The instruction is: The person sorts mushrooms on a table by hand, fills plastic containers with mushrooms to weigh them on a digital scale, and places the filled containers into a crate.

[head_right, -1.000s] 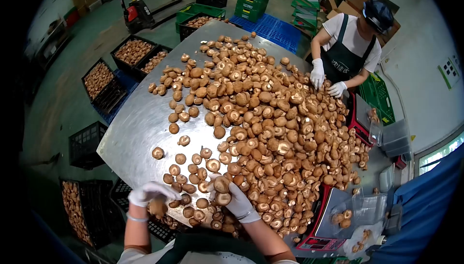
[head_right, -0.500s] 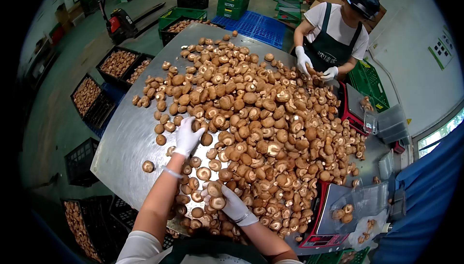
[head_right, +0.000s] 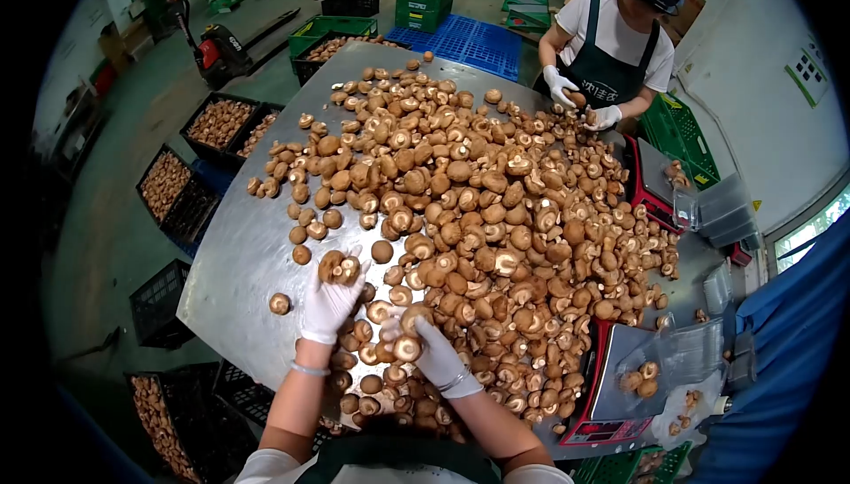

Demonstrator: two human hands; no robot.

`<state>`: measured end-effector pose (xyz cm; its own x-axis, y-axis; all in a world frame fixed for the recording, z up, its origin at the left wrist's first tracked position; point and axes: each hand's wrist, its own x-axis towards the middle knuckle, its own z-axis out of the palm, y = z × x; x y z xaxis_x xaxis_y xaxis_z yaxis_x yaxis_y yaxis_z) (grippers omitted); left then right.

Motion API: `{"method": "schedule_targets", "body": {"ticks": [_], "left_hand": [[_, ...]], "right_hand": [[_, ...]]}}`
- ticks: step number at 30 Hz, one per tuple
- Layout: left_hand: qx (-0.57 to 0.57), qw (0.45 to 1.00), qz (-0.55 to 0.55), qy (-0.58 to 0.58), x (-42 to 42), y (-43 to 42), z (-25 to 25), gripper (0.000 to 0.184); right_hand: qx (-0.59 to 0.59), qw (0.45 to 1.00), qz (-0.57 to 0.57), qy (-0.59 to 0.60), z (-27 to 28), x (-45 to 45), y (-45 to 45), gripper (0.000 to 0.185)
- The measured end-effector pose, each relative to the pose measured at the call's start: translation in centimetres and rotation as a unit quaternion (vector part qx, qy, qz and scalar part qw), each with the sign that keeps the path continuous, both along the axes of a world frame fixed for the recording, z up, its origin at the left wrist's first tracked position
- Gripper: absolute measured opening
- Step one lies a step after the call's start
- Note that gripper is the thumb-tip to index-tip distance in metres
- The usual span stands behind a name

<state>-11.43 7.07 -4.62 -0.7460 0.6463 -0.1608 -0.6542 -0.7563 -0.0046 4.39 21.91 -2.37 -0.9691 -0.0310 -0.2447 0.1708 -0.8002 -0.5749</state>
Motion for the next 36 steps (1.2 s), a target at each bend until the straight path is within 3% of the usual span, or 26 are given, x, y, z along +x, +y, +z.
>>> {"method": "schedule_targets", "body": {"ticks": [1,3,5,6,8,9,14,21,24,27,30,34,35,36], "left_hand": [[0.028,0.999,-0.010,0.041,1.0,-0.1,0.4,0.064],[-0.035,0.999,0.009,0.003,3.3,-0.1,1.4,0.069],[-0.030,0.999,0.008,-0.009,5.4,0.2,2.4,0.070],[0.031,0.996,-0.009,-0.082,6.1,0.0,2.3,0.066],[-0.006,0.998,-0.013,-0.059,7.8,0.5,2.3,0.068],[-0.029,0.999,-0.036,0.022,8.8,0.6,2.5,0.070],[-0.049,0.997,-0.063,-0.014,11.7,1.2,3.7,0.069],[-0.029,0.983,-0.137,-0.117,15.6,3.6,5.2,0.063],[-0.121,0.973,-0.181,-0.081,16.7,4.6,5.2,0.063],[-0.105,0.970,-0.217,0.011,18.8,6.4,5.2,0.065],[-0.124,0.956,-0.266,-0.008,20.7,8.4,5.4,0.067],[-0.146,0.946,-0.289,-0.010,23.4,11.0,5.7,0.071],[-0.125,0.947,-0.293,-0.030,24.2,11.5,6.1,0.072],[-0.104,0.950,-0.290,-0.051,24.8,11.9,6.5,0.073]], "right_hand": [[0.032,0.999,-0.006,0.011,0.8,-0.3,-0.2,0.057],[0.112,0.993,-0.028,0.008,2.3,-0.2,-0.8,0.064],[0.102,0.993,-0.053,0.014,3.9,0.0,-1.6,0.061],[0.090,0.994,-0.064,0.012,4.3,0.4,-1.9,0.059],[0.089,0.993,-0.073,0.012,4.6,1.2,-2.7,0.055],[0.069,0.994,-0.083,0.005,4.2,1.7,-3.0,0.054],[0.028,0.993,-0.116,-0.002,4.5,5.4,-3.1,0.052],[0.240,0.959,-0.144,-0.033,6.9,12.0,0.0,0.054],[0.284,0.940,-0.191,-0.015,8.4,14.5,1.9,0.060],[0.164,0.960,-0.226,0.000,6.4,17.2,4.1,0.052],[0.101,0.958,-0.267,0.004,5.5,20.8,7.4,0.047],[0.341,0.869,-0.331,-0.135,9.2,27.1,15.2,0.032],[0.460,0.775,-0.401,-0.164,11.0,27.7,15.9,0.031],[0.533,0.718,-0.420,-0.156,10.5,29.1,18.0,0.031]]}}
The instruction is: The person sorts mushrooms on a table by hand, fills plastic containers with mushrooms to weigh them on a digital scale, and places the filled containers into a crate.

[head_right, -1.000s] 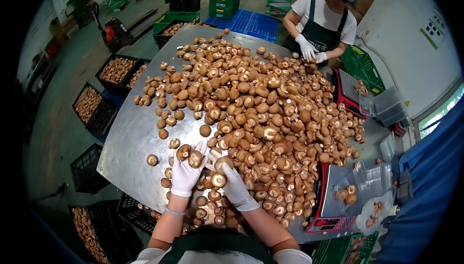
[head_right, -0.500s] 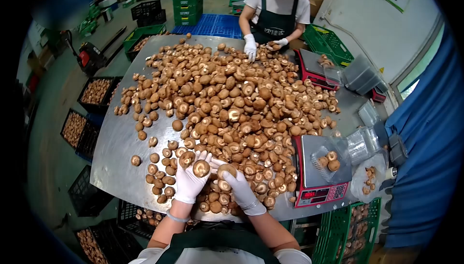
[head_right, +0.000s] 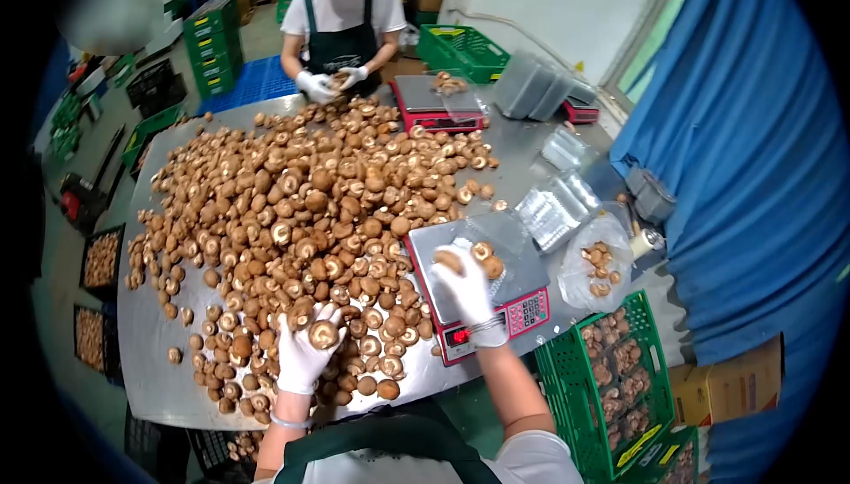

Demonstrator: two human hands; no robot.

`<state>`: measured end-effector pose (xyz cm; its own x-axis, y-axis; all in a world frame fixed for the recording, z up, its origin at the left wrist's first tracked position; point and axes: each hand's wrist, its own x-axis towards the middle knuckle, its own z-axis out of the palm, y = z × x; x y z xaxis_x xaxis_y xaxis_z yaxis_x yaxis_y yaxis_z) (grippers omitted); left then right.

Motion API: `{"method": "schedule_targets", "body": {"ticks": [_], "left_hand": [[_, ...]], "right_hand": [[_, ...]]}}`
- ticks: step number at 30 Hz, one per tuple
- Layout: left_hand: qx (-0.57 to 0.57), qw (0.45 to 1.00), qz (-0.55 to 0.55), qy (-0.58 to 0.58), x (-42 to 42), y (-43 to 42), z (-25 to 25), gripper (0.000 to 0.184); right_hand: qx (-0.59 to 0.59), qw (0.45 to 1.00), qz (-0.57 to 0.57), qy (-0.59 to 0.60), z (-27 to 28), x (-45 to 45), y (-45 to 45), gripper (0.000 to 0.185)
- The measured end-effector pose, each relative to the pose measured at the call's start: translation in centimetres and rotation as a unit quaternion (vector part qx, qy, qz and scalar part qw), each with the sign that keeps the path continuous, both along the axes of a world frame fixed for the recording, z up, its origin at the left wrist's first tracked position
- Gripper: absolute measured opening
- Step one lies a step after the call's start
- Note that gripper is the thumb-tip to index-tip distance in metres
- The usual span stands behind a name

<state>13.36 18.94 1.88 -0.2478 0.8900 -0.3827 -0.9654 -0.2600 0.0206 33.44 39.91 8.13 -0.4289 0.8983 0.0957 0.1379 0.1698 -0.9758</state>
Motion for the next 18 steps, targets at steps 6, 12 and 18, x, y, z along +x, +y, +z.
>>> {"method": "schedule_targets", "body": {"ticks": [6,12,18], "left_hand": [[0.036,0.998,0.028,-0.042,2.4,1.7,0.7,0.071],[0.027,0.996,0.073,-0.048,4.0,1.6,1.0,0.076],[-0.057,0.989,0.119,0.061,2.9,-5.0,0.6,0.082]], "right_hand": [[0.232,0.953,-0.080,-0.177,-2.6,4.2,6.2,0.038],[0.301,0.938,0.128,-0.115,-2.2,-0.1,-1.0,0.037],[0.369,0.869,0.313,-0.099,-4.7,-5.4,-7.5,0.042]]}}
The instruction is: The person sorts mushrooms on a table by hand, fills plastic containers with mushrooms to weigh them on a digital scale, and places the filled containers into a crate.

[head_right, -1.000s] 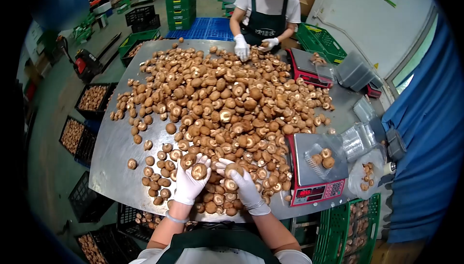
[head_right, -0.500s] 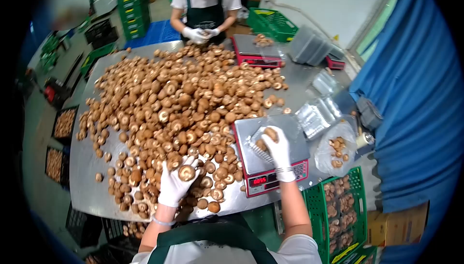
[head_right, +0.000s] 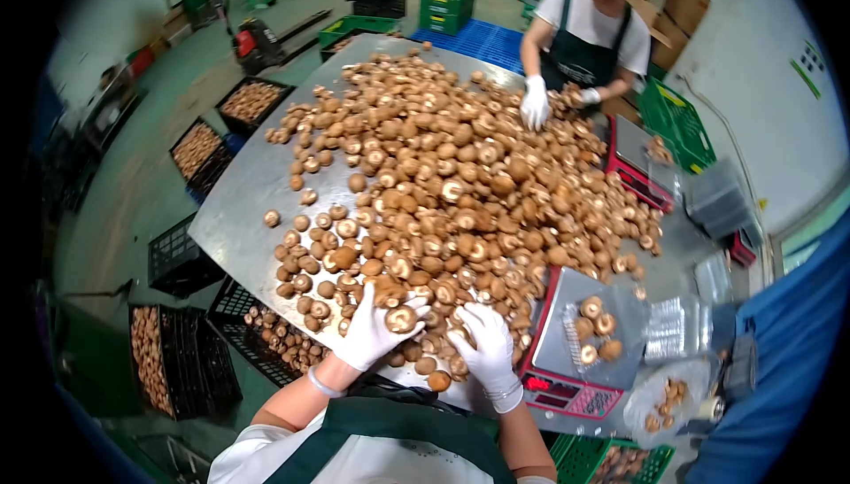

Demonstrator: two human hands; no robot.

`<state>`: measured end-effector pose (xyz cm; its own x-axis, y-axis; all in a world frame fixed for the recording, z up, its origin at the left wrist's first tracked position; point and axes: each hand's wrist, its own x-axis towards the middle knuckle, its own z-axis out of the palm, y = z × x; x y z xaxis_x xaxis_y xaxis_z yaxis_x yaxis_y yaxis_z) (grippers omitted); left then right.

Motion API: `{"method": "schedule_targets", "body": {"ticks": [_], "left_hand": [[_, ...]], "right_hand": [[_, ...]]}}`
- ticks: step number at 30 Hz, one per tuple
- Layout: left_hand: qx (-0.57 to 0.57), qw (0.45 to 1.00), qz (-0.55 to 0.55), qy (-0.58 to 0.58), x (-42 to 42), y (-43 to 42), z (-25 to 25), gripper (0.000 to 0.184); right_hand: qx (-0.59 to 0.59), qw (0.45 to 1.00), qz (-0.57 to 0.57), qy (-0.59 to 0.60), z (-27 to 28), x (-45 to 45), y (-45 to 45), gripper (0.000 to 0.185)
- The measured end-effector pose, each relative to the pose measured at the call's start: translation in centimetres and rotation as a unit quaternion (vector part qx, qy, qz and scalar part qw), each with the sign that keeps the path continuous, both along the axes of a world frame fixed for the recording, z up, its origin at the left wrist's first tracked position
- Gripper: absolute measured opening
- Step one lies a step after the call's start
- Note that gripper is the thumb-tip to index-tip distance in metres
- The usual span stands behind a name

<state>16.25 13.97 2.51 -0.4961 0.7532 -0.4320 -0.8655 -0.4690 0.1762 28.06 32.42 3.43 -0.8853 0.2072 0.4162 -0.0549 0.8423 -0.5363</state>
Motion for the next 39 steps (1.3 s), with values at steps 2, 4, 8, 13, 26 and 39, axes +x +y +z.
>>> {"method": "schedule_targets", "body": {"ticks": [2,4,8,13,26,39], "left_hand": [[-0.064,0.996,0.057,0.003,-1.0,-3.6,-1.5,0.081],[-0.031,0.993,0.111,0.030,-1.4,-5.8,-3.2,0.080],[0.055,0.993,0.103,0.021,-1.0,-7.8,-5.4,0.071],[-0.023,0.988,0.152,0.000,-3.2,-14.2,-3.4,0.058],[-0.605,0.644,0.189,0.428,-10.7,-26.5,-8.0,0.050],[-0.552,0.569,0.108,0.600,-13.5,-21.6,-8.9,0.033]], "right_hand": [[-0.044,0.998,0.036,-0.019,-1.0,-1.0,-1.4,0.041],[-0.132,0.987,0.065,-0.071,-0.8,-2.5,-3.8,0.046],[-0.097,0.977,0.178,-0.071,0.1,-6.7,-10.8,0.068],[-0.356,0.889,0.236,-0.162,-2.6,-9.9,-13.1,0.052],[0.171,0.952,0.067,-0.244,-7.8,-22.5,-15.0,0.058],[-0.805,0.549,0.105,-0.199,-6.8,-17.9,-14.4,0.048]]}}
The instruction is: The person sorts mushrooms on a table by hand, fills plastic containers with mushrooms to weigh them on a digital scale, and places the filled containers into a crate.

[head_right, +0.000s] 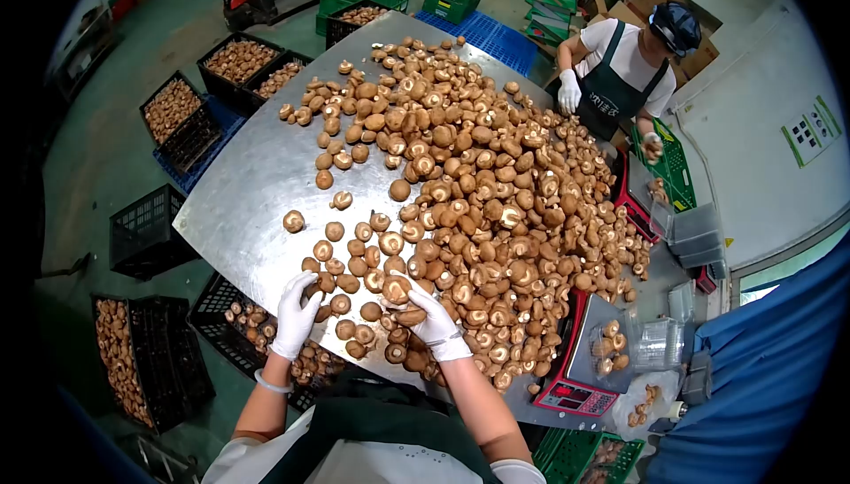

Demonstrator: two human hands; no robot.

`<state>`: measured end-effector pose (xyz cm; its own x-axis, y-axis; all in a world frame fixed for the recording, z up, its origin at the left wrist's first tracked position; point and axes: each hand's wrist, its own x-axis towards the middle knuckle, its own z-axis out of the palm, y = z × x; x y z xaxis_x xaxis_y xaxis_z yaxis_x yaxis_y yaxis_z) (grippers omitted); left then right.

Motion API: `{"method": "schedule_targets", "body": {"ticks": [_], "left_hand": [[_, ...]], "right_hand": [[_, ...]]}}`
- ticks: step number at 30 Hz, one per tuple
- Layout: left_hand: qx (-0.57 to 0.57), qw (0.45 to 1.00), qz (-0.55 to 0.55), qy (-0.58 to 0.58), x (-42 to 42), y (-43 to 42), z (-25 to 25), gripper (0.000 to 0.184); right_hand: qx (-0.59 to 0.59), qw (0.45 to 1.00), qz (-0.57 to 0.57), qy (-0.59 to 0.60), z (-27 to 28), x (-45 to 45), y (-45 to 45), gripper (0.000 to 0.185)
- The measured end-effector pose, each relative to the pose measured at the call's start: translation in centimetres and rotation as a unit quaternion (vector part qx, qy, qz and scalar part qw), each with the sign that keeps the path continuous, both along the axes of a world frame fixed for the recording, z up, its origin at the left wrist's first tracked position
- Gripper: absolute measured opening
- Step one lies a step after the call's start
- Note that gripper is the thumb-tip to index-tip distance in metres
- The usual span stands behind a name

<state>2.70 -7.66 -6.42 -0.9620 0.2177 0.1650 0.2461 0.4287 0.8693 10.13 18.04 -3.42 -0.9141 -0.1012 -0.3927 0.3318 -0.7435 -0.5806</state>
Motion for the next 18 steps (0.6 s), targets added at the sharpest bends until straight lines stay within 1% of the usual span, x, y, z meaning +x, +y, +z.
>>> {"method": "schedule_targets", "body": {"ticks": [2,3,5,6,7,8,9,10,11,13,14,15,17,18], "left_hand": [[0.008,1.000,0.011,-0.015,-0.3,0.0,-0.1,0.032],[0.016,0.999,0.023,-0.024,-0.4,-0.1,-0.1,0.031],[0.057,0.996,0.054,-0.042,-0.6,-0.6,0.4,0.025],[0.056,0.996,0.059,-0.041,-0.7,-1.1,0.1,0.024],[0.056,0.996,0.064,-0.040,-0.8,-1.8,-0.3,0.024],[0.090,0.990,0.080,-0.069,-0.8,-2.3,-0.9,0.023],[0.077,0.990,0.090,-0.074,-0.8,-2.7,-0.7,0.023],[0.049,0.993,0.097,-0.049,-0.8,-2.9,-0.9,0.021],[0.022,0.994,0.104,-0.025,-0.8,-3.0,-1.1,0.018],[-0.015,0.996,0.085,-0.015,-0.6,-2.5,-0.3,0.014],[-0.025,0.996,0.082,0.005,-0.5,-2.2,-1.6,0.012],[-0.057,0.997,0.053,-0.005,-0.3,-1.9,-1.3,0.021],[-0.135,0.991,-0.004,0.013,0.2,-0.7,-0.6,0.039],[-0.179,0.983,-0.036,0.026,0.5,-0.4,-1.0,0.056]], "right_hand": [[-0.016,1.000,-0.020,0.005,0.2,0.7,0.1,0.052],[0.012,1.000,-0.024,0.007,0.9,0.9,0.0,0.053],[0.055,0.998,-0.038,0.011,0.3,1.7,0.4,0.054],[0.050,0.998,-0.036,0.010,0.4,2.1,0.6,0.049],[0.048,0.998,-0.036,0.008,0.5,2.4,0.4,0.049],[0.019,0.999,-0.046,0.018,0.7,2.8,0.2,0.048],[-0.009,0.998,-0.055,0.029,0.9,3.0,-0.2,0.047],[0.028,0.996,-0.077,0.022,0.9,3.3,-0.5,0.047],[0.026,0.996,-0.077,0.023,0.4,3.6,-0.3,0.047],[0.001,0.996,-0.085,0.015,-0.1,4.1,0.3,0.046],[0.027,0.995,-0.095,0.025,-0.2,4.5,0.7,0.046],[0.007,0.995,-0.089,0.043,0.2,4.8,1.2,0.048],[-0.001,0.991,-0.126,0.050,1.1,5.7,2.1,0.046],[0.025,0.988,-0.139,0.055,1.3,6.4,2.7,0.044]]}}
